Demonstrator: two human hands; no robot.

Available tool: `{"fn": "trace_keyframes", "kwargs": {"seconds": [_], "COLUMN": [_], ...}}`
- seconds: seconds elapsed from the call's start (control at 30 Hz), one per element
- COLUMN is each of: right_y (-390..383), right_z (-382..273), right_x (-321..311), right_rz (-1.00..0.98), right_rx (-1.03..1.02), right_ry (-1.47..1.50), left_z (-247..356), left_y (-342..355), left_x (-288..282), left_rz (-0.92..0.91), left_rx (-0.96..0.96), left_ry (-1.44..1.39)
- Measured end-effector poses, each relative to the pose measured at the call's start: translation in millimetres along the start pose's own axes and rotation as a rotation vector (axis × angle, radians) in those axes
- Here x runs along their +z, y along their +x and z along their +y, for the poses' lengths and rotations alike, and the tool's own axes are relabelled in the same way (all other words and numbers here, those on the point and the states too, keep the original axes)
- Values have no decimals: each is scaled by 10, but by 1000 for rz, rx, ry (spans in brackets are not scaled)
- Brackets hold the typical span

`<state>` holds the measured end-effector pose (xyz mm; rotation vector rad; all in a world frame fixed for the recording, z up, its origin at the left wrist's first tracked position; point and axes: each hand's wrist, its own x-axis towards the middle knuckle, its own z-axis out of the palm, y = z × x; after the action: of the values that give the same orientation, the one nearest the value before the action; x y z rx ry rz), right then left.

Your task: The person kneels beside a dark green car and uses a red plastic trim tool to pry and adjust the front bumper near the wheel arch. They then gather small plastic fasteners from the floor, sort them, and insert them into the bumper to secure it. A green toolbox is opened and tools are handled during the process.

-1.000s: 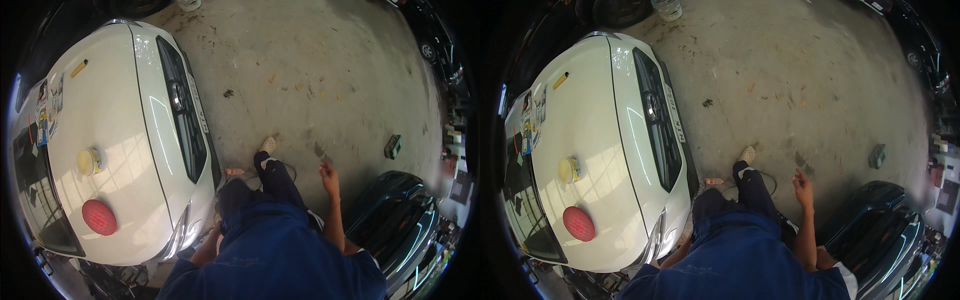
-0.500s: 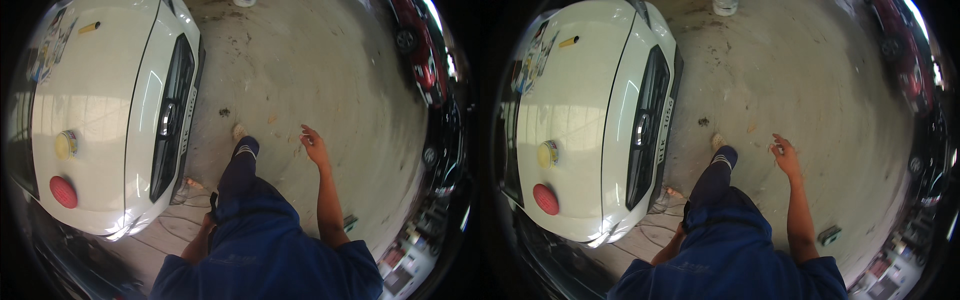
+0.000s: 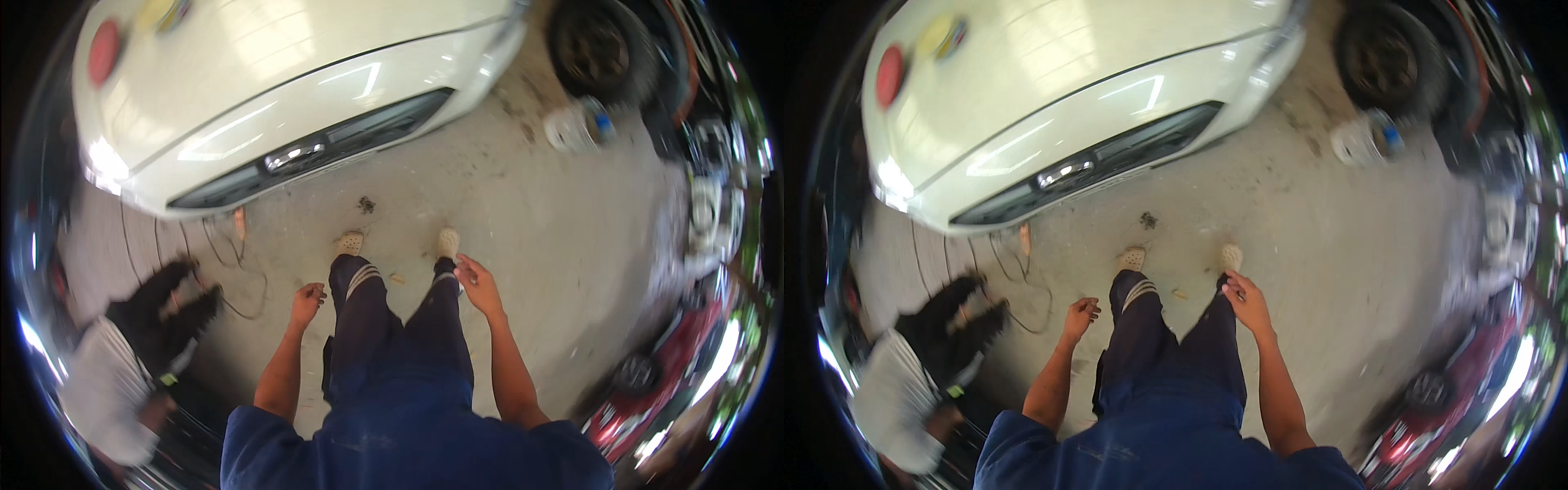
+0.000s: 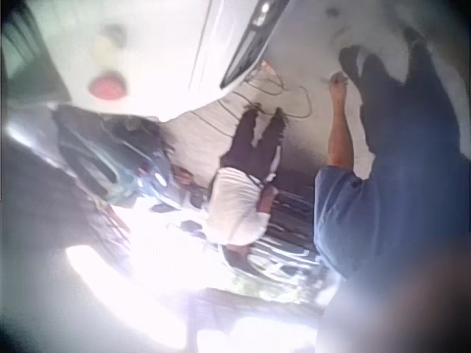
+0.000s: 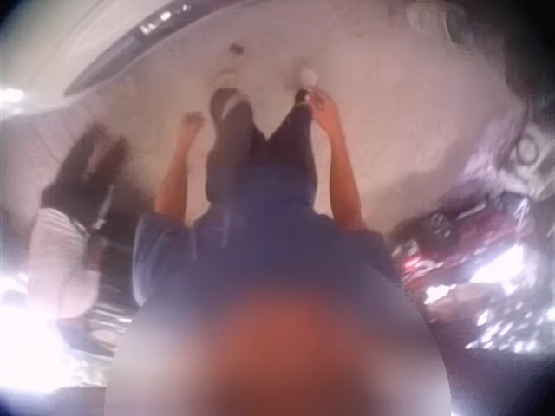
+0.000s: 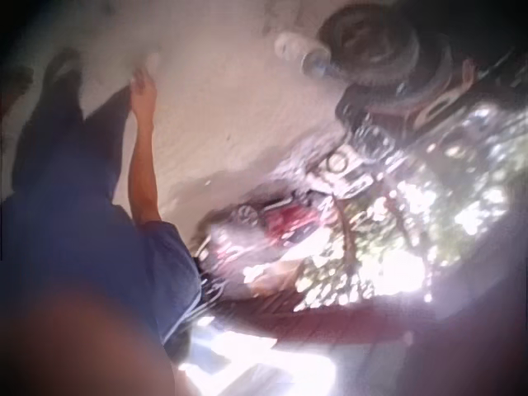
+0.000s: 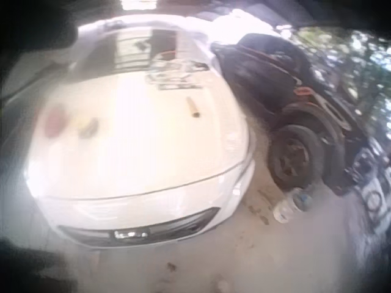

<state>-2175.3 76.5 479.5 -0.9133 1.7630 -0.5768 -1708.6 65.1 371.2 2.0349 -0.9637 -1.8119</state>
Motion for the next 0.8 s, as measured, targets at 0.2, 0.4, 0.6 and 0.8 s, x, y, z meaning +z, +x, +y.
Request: {"fn": "trace_keyframes", "kwargs": {"seconds": [0.2,0.4,0.6,0.8], "right_y": [2013,3636,4783,5430], "right_z": [1345,2768,3649,3652], "right_x": [75,1154,2637,3509], "right_rz": [-377,-558,-555,-374], "right_rx": [96,-46,-83,-161], "right_ry": [-227,-532,-568,-169], "left_z": [-840,-1994,-2135,-1996], "left_y": [1102,2982,4556,5328], "left_x": [1224,2024,2207,2258], "left_rz": [154,245,449,515], "left_rx": [76,132,325,560], "left_ry": [-72,101,121,119]}}
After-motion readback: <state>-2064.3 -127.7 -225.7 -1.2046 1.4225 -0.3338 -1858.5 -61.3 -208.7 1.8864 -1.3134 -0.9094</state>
